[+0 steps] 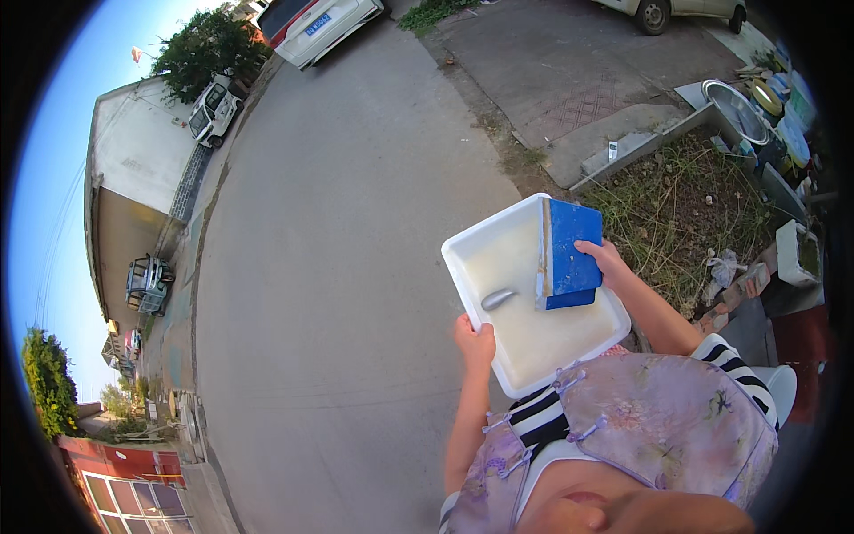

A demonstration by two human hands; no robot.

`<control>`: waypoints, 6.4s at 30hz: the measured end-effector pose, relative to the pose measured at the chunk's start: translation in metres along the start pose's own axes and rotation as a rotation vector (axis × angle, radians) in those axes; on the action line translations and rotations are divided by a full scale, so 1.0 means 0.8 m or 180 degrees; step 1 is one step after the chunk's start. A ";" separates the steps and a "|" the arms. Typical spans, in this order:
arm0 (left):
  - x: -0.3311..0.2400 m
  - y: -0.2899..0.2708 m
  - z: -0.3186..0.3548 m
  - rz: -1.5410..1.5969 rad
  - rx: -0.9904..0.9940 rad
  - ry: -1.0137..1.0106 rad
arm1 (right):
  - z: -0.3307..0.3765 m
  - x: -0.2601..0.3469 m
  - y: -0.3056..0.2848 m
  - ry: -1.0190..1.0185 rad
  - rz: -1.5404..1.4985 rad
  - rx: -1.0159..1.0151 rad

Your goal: The person washes a ladle and a spatula in a large metal basin of water outdoors, then enters a room to retrieve a white container with a blue sponge. They return outside, rinse the container, and walk to a yard area to pour out the remaining water.

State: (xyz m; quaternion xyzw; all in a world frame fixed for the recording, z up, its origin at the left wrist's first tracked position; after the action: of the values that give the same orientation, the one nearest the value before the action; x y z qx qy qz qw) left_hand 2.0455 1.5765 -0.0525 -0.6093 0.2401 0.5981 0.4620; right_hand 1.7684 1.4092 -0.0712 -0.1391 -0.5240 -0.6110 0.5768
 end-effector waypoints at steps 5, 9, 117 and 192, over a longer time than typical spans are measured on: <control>-0.038 0.033 -0.273 -0.0118 0.0144 -0.0054 | -0.221 0.076 0.009 0.0117 -0.0338 -0.0399; -0.076 0.076 -0.482 -0.0540 0.0450 0.0120 | -0.376 0.145 0.006 -0.0067 -0.0441 -0.0627; -0.138 2.793 -0.715 -0.3297 0.6697 0.6460 | -0.802 0.726 -1.924 -0.2071 -0.4799 -0.6821; -0.169 2.758 -0.928 -0.3131 0.6261 0.0663 | -0.545 0.739 -1.894 -0.1649 -0.3205 -0.6457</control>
State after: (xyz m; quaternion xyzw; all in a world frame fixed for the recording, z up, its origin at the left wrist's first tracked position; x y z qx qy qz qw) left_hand 0.5337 -0.1001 -0.6378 -0.0524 0.3801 -0.1571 0.9100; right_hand 0.4940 0.4037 -0.5201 -0.4341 0.1077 -0.8638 -0.2322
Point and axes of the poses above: each hand's wrist, its own z-axis away from the middle knuckle, its own y-axis out of the palm, x = y × z, the point moved 9 cm from there along -z, towards the middle knuckle, and after that the axes turned 9 degrees about x, right-handed, at the moved point
